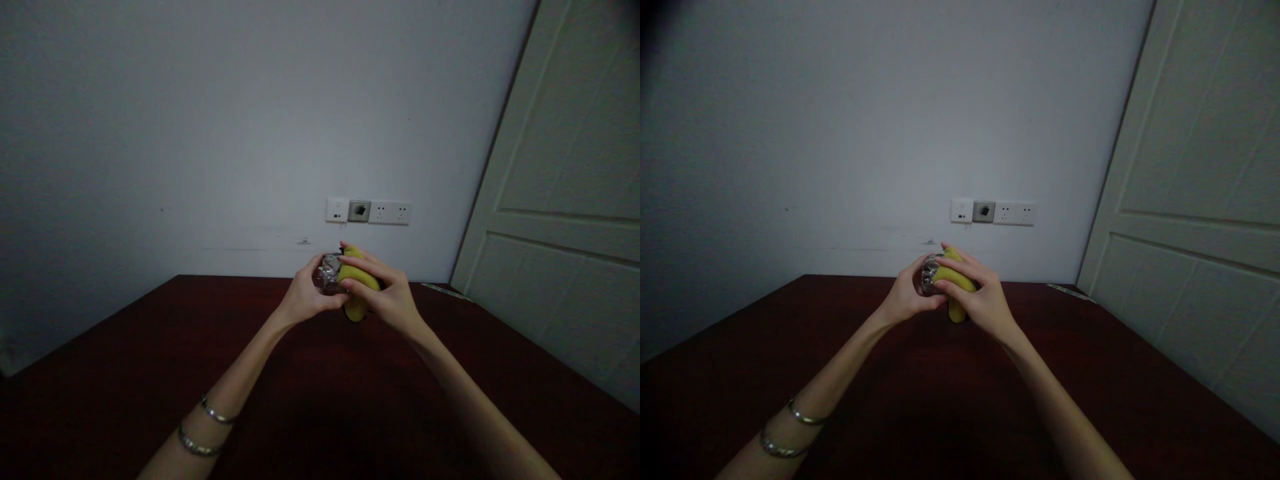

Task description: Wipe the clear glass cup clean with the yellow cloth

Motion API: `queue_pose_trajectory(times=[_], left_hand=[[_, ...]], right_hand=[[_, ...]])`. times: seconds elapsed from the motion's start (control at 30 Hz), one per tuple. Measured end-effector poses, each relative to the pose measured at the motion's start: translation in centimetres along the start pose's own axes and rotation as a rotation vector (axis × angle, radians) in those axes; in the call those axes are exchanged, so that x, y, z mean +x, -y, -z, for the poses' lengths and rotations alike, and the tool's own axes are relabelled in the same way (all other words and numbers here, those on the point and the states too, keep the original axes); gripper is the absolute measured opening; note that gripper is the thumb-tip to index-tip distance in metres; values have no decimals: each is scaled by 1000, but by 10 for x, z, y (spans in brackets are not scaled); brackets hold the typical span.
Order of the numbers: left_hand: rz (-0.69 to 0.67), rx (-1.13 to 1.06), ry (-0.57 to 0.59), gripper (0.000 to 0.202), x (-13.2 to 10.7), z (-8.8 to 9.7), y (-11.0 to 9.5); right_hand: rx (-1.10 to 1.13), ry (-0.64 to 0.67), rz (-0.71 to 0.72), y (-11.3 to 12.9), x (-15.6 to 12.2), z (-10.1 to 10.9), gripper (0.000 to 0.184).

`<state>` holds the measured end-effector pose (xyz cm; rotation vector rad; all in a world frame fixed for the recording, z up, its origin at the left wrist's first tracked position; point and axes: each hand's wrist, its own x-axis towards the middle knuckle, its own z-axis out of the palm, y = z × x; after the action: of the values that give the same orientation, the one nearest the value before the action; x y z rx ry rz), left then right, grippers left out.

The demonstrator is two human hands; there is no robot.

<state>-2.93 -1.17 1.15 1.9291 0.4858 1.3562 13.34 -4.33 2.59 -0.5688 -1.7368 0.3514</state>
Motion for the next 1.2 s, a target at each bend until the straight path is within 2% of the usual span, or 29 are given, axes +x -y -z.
queue_pose_trajectory(times=[0.2,0.3,0.4,0.53,0.63,0.7,0.77,0.9,0.97,1.07,1.2], left_hand=[[13,101,3,70,-2,0,-1],[11,113,-20,66,-1,-1,-1],[16,29,-35,61,0,-4,0],[31,-116,-13,64,-1,-6,1],[32,-121,27,65,-3,-5,0],[41,-91,39,65,-4,-5,-1],[62,-11,23,66,-4,-5,-1],[50,196,-29,72,-2,-4,6],[8,230,-43,77,-1,-4,10],[-24,273,-59,76,-1,-3,12],[-68,357,-61,74,-1,-4,9]], right_hand=[[15,-124,-58,-5,2,-1,31],[32,-21,-25,-4,1,1,32],[43,53,9,-2,0,1,33],[89,-41,-50,-6,2,-1,33],[131,-149,-143,-13,3,0,35],[121,-192,-158,-14,4,3,36],[52,-171,-102,-10,3,5,35],[-116,49,77,1,0,3,33],[-156,125,113,3,-1,0,34],[-151,90,74,1,-1,-4,34],[-109,-52,-46,0,0,-4,34]])
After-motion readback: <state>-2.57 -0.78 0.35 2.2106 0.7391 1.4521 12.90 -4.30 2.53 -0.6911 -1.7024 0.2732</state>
